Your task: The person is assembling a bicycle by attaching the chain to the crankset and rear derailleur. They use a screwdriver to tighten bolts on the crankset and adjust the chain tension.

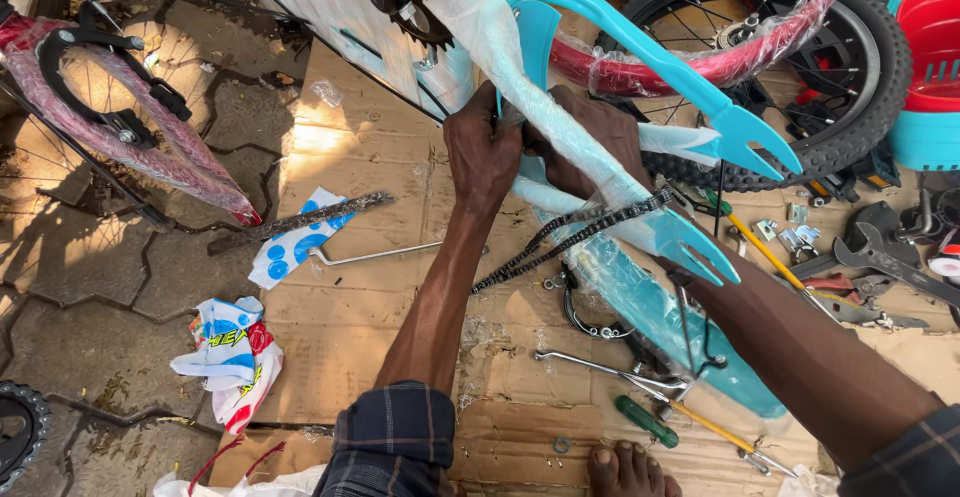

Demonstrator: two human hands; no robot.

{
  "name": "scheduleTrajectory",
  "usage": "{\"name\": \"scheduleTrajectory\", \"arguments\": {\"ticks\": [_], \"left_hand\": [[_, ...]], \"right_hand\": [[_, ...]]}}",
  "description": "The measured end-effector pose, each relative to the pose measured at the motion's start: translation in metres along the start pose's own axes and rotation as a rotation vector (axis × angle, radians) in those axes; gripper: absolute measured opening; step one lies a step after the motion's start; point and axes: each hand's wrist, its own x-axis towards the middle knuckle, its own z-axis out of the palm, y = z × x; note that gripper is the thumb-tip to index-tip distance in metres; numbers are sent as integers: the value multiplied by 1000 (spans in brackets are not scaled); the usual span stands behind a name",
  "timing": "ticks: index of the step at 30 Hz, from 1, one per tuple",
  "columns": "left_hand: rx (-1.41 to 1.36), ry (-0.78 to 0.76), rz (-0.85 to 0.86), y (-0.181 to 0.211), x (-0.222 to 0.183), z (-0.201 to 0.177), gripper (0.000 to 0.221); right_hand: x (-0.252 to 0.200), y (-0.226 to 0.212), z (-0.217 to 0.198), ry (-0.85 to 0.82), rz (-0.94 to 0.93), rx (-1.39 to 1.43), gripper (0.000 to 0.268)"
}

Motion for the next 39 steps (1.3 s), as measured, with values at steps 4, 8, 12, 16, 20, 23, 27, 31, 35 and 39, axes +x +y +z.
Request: {"name": "scheduleTrajectory", "arguments": {"ticks": [4,8,12,16,20,23,27,31,35,39], "left_hand": [[56,52,45,3,3,5,29],[71,63,-27,2,-2,7,31],[58,85,46,4,-2,6,33],[74,66,-11,4,-7,1,39],[94,41,-29,4,-9,0,39],[154,-12,-60,3,-10,0,39],[377,-54,-93,5,-11,-7,43],[563,-110,154,11,-18,-17,32],[426,-310,-105,20,-12,-33,28],[454,-456,-114,24,-8,-38,32]], "right_hand": [[3,4,0,47,-79,-30,28],[-2,10,6,66,-114,-42,29],[0,13,8,109,-163,-49,29],[-2,10,12,9,-49,-70,27],[-2,9,7,29,-98,-63,32],[-2,8,3,22,-88,-50,32],[-2,5,4,-7,-53,-31,30],[-7,9,8,-4,-80,-88,25],[-2,12,12,49,-162,-81,33],[-8,15,14,85,-190,-99,34]]}}
